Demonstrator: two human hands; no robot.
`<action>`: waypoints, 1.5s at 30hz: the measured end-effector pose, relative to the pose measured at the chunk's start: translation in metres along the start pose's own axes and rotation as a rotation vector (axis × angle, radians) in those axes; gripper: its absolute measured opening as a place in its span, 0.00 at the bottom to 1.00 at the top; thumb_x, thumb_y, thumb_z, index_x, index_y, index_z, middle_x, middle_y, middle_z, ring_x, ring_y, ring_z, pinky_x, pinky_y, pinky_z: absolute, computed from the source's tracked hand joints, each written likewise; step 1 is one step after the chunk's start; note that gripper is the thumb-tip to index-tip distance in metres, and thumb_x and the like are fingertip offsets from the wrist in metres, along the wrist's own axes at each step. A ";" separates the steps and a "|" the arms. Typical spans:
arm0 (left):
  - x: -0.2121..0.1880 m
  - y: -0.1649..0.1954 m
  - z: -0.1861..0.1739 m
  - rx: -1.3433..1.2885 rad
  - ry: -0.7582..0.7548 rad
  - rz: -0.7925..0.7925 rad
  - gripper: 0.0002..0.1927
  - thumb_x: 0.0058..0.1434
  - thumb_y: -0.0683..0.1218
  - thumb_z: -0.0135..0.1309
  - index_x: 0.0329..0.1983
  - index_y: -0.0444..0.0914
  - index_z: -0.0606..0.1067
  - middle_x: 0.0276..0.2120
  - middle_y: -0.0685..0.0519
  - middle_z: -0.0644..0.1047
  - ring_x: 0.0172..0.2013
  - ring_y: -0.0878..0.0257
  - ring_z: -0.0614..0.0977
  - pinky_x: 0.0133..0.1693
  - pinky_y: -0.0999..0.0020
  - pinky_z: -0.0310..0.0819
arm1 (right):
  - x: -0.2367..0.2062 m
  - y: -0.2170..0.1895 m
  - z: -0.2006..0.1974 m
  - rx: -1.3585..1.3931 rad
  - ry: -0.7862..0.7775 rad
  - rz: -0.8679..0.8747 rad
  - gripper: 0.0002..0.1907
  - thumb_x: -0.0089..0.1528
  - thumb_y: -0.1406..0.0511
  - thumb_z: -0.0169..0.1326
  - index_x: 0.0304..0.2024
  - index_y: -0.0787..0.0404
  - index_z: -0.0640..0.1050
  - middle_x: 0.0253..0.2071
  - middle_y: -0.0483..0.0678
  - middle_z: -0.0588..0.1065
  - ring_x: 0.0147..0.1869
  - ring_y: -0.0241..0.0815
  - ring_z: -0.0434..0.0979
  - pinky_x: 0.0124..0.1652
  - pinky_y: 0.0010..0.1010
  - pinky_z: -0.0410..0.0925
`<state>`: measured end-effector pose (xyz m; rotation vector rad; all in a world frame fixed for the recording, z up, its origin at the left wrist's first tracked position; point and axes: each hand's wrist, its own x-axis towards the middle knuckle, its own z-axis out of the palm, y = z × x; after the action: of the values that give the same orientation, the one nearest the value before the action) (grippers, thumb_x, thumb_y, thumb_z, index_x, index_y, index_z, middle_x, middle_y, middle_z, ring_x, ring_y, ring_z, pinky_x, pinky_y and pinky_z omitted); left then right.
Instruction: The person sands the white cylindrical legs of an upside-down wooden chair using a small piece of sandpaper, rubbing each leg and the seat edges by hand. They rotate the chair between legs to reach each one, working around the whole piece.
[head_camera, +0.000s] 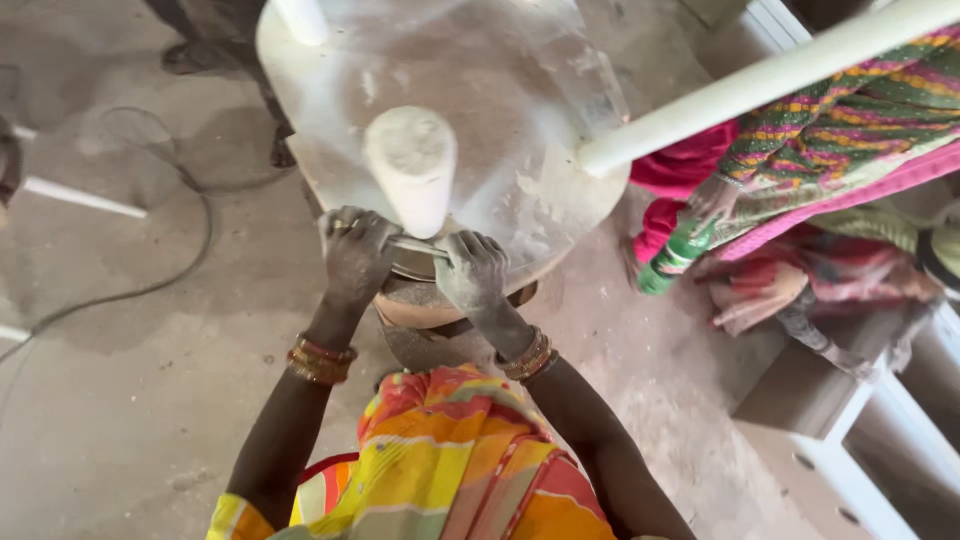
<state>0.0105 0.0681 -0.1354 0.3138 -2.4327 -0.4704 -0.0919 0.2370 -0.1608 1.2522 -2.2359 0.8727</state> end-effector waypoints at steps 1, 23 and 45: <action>-0.002 0.000 -0.001 0.002 0.025 0.011 0.06 0.58 0.46 0.64 0.37 0.45 0.79 0.41 0.56 0.81 0.52 0.55 0.76 0.61 0.52 0.61 | -0.003 0.000 -0.004 -0.009 0.009 0.014 0.11 0.56 0.68 0.62 0.33 0.54 0.72 0.27 0.45 0.74 0.28 0.43 0.75 0.33 0.35 0.69; -0.025 0.038 0.028 0.070 0.136 -0.130 0.14 0.51 0.47 0.65 0.36 0.40 0.74 0.37 0.51 0.76 0.46 0.52 0.75 0.52 0.51 0.61 | 0.050 0.080 0.002 0.180 -0.227 -0.298 0.15 0.51 0.71 0.68 0.30 0.53 0.73 0.30 0.41 0.74 0.35 0.37 0.75 0.36 0.30 0.73; -0.035 0.039 0.012 0.116 0.293 -0.122 0.08 0.57 0.46 0.64 0.33 0.42 0.75 0.32 0.55 0.77 0.41 0.58 0.74 0.48 0.55 0.59 | 0.054 0.069 0.000 0.324 -0.112 -0.293 0.22 0.54 0.57 0.75 0.25 0.56 0.72 0.23 0.41 0.68 0.29 0.35 0.66 0.29 0.29 0.65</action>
<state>0.0255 0.1183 -0.1476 0.5443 -2.1662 -0.3112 -0.1780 0.2320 -0.1483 1.7617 -1.9720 1.0988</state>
